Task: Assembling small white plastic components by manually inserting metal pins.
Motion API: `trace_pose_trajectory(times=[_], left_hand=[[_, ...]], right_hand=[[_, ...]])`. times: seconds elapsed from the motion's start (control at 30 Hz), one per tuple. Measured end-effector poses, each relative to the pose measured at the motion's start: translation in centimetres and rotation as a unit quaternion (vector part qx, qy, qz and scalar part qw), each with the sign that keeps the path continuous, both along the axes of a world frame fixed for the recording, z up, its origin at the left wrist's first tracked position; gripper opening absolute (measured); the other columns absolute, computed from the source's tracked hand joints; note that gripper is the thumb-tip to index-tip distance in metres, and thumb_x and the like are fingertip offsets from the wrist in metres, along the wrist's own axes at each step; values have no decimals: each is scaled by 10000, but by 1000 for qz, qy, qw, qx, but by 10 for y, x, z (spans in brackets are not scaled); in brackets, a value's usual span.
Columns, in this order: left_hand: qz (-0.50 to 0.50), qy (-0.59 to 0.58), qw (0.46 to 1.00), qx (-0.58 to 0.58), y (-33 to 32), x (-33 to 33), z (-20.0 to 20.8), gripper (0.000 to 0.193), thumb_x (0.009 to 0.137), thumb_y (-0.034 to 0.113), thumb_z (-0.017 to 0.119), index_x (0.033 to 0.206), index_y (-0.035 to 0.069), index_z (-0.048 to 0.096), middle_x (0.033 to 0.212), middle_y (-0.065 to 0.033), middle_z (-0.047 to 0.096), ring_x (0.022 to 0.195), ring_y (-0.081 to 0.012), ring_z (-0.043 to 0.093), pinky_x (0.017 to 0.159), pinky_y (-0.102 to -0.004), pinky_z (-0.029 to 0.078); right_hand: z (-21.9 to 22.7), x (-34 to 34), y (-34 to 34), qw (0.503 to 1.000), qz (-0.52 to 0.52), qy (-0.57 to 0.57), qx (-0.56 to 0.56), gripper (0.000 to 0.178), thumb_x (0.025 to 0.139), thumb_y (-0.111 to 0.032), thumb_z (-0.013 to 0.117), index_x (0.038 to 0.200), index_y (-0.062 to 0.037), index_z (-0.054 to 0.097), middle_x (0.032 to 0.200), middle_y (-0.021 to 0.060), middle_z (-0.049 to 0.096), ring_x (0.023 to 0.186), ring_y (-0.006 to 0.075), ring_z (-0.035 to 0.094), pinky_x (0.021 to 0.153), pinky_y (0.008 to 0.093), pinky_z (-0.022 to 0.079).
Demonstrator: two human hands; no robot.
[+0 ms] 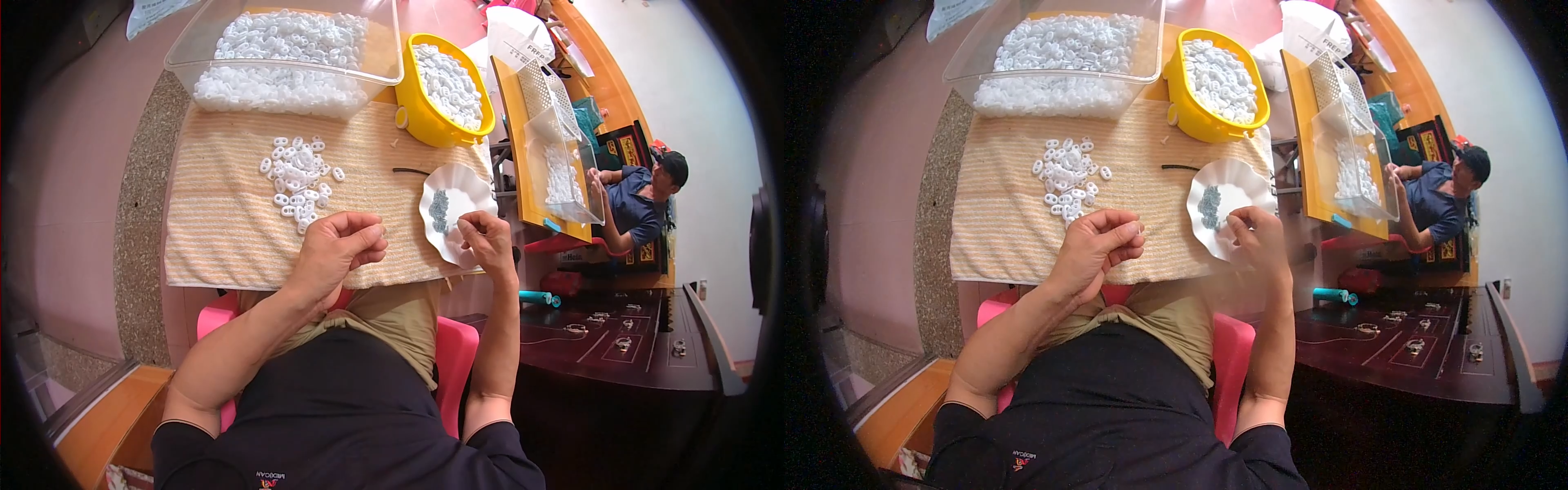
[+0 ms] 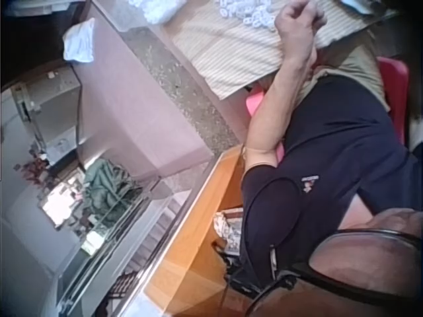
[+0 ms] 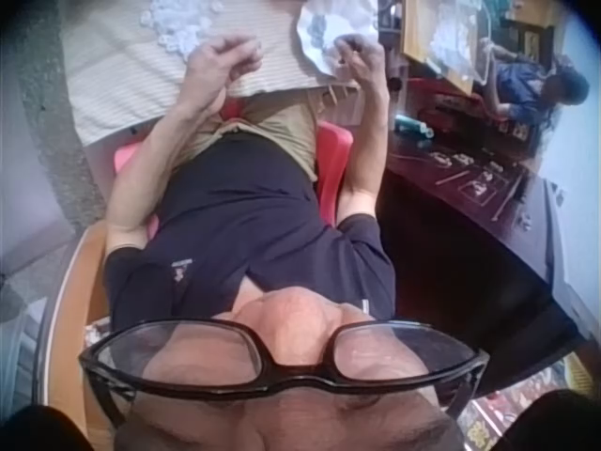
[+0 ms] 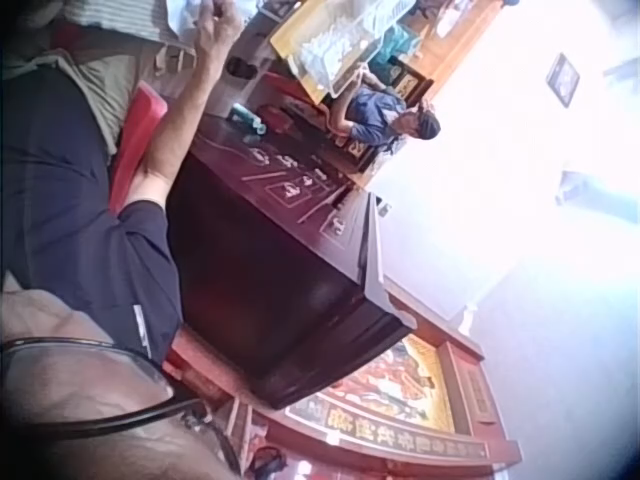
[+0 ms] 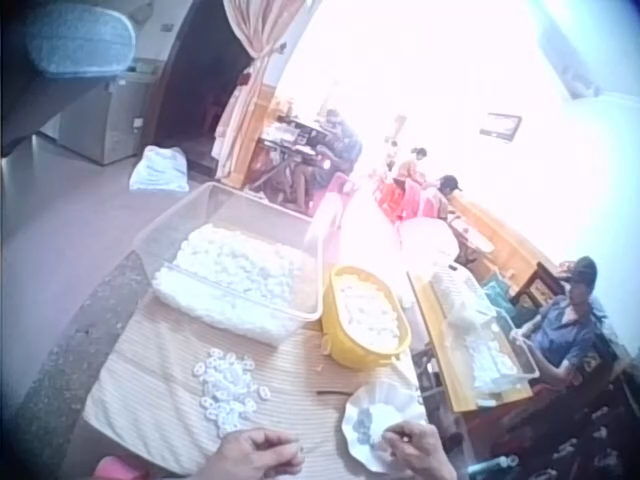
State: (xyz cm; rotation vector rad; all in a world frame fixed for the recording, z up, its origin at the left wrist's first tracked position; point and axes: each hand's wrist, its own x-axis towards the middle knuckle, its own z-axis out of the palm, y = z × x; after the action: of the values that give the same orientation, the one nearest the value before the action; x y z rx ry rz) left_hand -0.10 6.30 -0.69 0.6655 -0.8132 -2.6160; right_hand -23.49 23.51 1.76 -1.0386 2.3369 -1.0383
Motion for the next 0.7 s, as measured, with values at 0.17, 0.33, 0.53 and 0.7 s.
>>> trace_pose_trajectory(times=[0.17,0.33,0.53,0.7], left_hand=[[-10,0,1000,-5,1,-1,1,134,885,74,648,1000,10,623,891,-64,662,777,-109,638,718,-252,566],[-15,2,1000,-8,0,-1,1,128,887,70,644,997,8,623,914,-75,667,779,-108,637,725,-254,567],[-20,-1,1000,-8,1,-1,0,125,886,69,645,994,10,623,922,-79,670,780,-108,637,728,-252,566],[-18,-2,1000,-4,1,0,0,122,885,70,647,991,15,623,929,-81,671,779,-109,637,728,-252,565]], right_hand=[[-4,-1,3,998,-25,-36,-41,124,885,-90,643,896,32,659,671,10,606,558,58,549,504,198,453],[-2,5,2,999,-43,-17,-15,119,883,-90,647,884,28,660,641,-3,590,534,50,534,486,191,430],[0,12,-1,997,-43,-58,-34,116,879,-94,649,879,21,663,615,-7,580,508,41,515,456,190,399],[0,16,-3,998,-47,36,-8,112,865,-90,660,884,19,672,635,-1,600,520,41,518,471,197,406]])
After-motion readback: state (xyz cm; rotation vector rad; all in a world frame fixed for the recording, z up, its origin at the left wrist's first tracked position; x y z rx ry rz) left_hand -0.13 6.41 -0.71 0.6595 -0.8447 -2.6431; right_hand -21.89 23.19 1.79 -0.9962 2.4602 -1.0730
